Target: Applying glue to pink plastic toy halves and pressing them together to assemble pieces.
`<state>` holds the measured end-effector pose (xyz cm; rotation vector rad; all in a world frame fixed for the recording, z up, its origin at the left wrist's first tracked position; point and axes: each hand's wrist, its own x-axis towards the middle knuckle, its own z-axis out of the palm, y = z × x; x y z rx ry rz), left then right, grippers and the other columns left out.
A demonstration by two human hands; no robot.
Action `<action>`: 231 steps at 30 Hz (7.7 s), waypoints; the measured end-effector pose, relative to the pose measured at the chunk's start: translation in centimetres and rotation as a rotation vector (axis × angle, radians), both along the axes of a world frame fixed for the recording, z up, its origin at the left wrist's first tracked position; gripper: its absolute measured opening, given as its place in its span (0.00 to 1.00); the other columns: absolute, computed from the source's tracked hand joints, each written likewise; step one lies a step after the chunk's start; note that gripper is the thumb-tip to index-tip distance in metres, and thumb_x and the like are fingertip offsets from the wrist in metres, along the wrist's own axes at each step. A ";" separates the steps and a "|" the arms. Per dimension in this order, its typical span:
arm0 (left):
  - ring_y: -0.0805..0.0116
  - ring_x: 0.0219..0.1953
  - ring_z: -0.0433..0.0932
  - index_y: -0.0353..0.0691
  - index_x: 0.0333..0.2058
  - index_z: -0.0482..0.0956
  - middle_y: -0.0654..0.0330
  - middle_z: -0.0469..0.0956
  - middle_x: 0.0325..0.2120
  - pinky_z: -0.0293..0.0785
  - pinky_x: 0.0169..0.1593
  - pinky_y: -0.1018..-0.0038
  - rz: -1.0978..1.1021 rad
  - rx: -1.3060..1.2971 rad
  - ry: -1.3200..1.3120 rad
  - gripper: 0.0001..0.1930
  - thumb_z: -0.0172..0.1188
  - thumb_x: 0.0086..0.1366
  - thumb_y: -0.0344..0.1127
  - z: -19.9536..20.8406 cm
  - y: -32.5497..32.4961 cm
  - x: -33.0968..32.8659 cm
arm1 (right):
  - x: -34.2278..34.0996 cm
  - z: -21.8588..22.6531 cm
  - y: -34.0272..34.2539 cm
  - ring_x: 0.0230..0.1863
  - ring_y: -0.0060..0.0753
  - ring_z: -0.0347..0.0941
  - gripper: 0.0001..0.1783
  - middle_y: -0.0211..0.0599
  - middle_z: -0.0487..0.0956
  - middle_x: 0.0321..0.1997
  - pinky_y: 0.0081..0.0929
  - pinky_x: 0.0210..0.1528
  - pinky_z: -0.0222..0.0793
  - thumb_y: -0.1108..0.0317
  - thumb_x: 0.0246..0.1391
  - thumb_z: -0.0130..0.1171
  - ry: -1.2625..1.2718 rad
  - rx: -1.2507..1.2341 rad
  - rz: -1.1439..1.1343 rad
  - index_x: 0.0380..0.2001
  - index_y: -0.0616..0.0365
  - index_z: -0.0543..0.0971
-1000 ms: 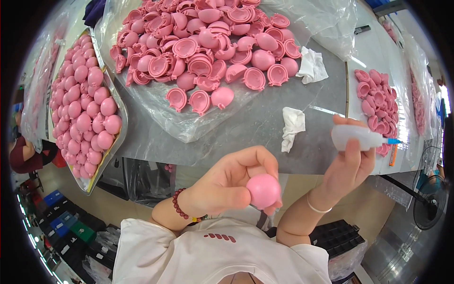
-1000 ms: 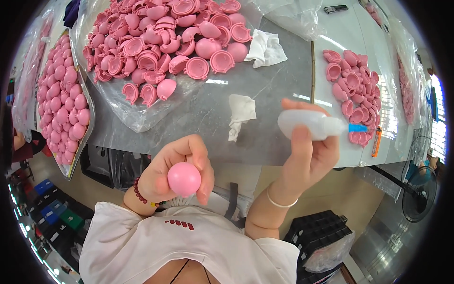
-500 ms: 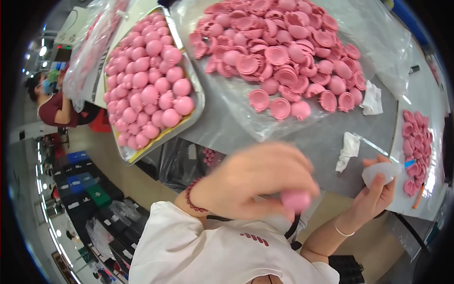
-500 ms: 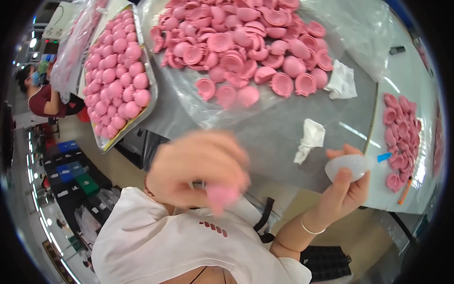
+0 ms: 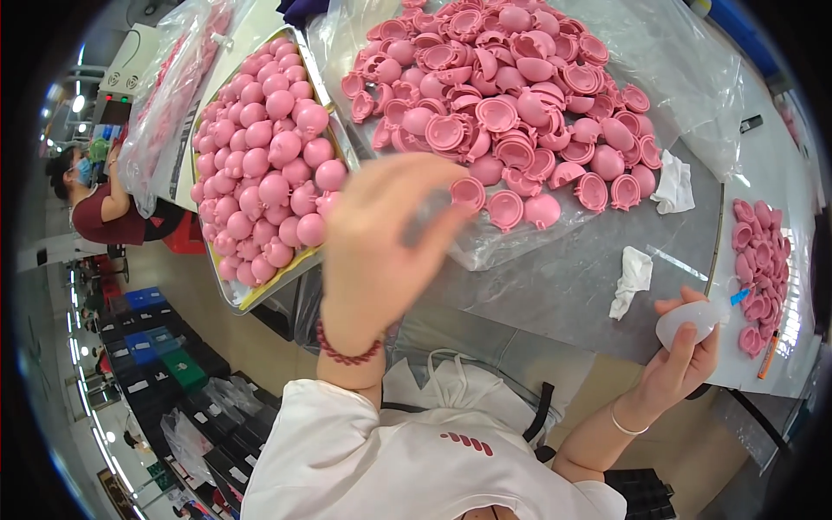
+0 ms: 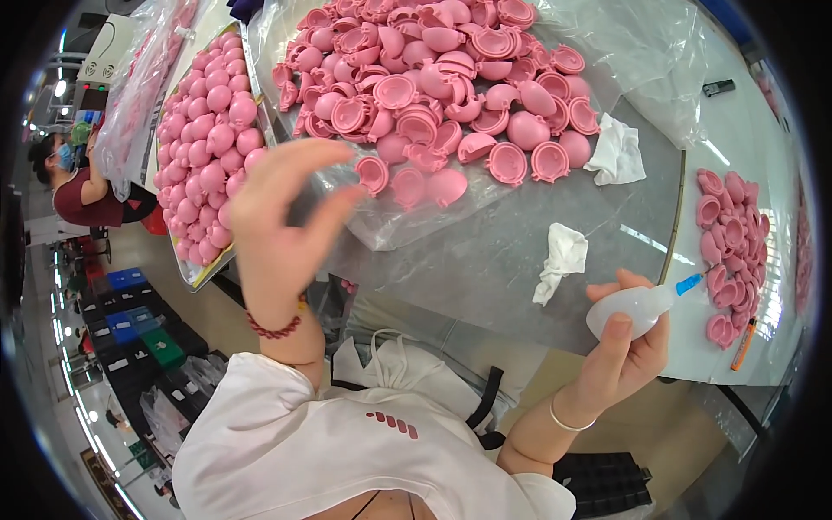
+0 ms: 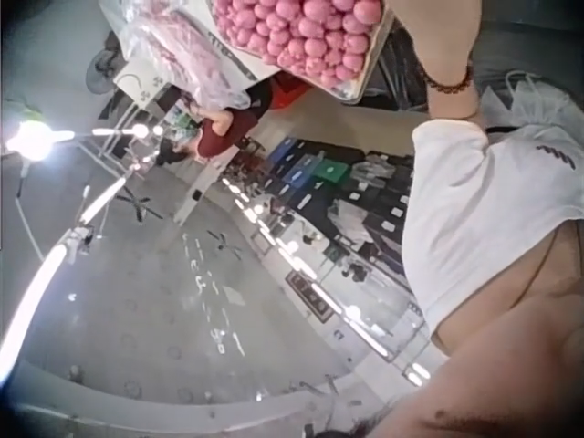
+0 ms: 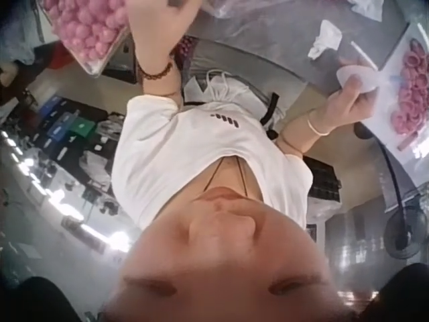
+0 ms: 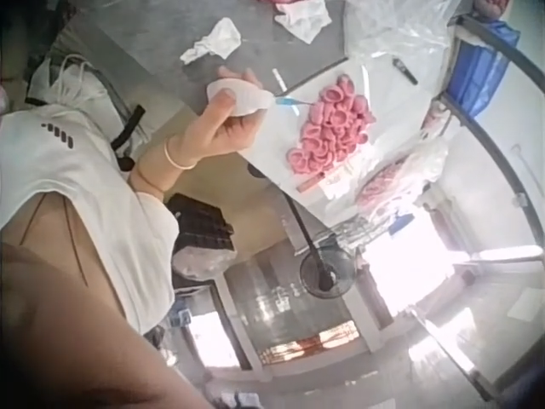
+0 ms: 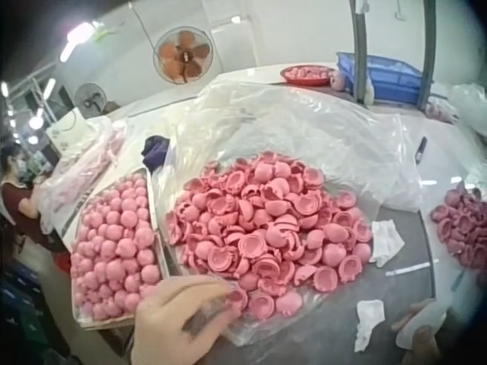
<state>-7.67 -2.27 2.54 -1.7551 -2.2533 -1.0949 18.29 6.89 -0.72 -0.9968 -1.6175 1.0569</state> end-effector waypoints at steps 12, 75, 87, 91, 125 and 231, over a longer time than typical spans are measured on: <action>0.62 0.30 0.74 0.34 0.27 0.77 0.54 0.73 0.28 0.72 0.31 0.73 -0.457 0.155 -0.598 0.10 0.63 0.42 0.22 -0.4 -0.5 4.8 | -0.3 -0.4 -1.2 0.23 0.25 0.67 0.26 0.45 0.75 0.24 0.19 0.24 0.61 0.51 0.48 0.52 0.200 0.156 -0.109 0.36 0.67 0.68; 0.59 0.43 0.73 0.29 0.43 0.63 0.32 0.65 0.43 0.71 0.45 0.69 -0.734 0.008 -1.647 0.23 0.61 0.48 0.22 -3.3 -1.2 9.3 | -1.0 2.3 -2.8 0.18 0.21 0.54 0.34 0.31 0.61 0.20 0.18 0.14 0.43 0.44 0.52 0.40 0.195 0.454 0.293 0.36 0.71 0.71; 0.56 0.41 0.74 0.29 0.40 0.63 0.32 0.66 0.42 0.72 0.45 0.67 -0.709 0.037 -1.607 0.22 0.62 0.46 0.20 -3.4 -1.4 9.3 | -0.5 2.2 -2.7 0.16 0.21 0.54 0.33 0.34 0.62 0.19 0.18 0.15 0.42 0.47 0.54 0.38 0.105 0.488 0.171 0.33 0.74 0.71; 0.57 0.43 0.72 0.29 0.40 0.64 0.36 0.66 0.44 0.73 0.44 0.68 -0.682 0.127 -1.579 0.20 0.59 0.47 0.18 -3.5 -1.3 9.4 | 0.0 2.1 -2.9 0.15 0.22 0.54 0.32 0.33 0.62 0.17 0.19 0.15 0.43 0.47 0.53 0.39 0.085 0.496 0.193 0.33 0.73 0.72; 0.62 0.28 0.78 0.37 0.37 0.65 0.37 0.71 0.37 0.77 0.30 0.73 -0.765 0.101 -2.130 0.23 0.67 0.44 0.30 -4.3 -1.4 8.6 | 7.4 1.4 6.4 0.34 0.27 0.63 0.15 0.30 0.75 0.31 0.24 0.39 0.56 0.71 0.39 0.60 -0.893 0.497 -0.562 0.35 0.58 0.73; 0.64 0.38 0.75 0.29 0.38 0.73 0.45 0.73 0.39 0.71 0.42 0.74 -0.673 -0.113 -1.193 0.22 0.67 0.41 0.23 -3.1 -0.1 9.9 | 0.0 1.7 -2.4 0.21 0.27 0.70 0.20 0.30 0.75 0.23 0.18 0.22 0.65 0.72 0.24 0.67 -0.308 0.515 0.264 0.30 0.60 0.77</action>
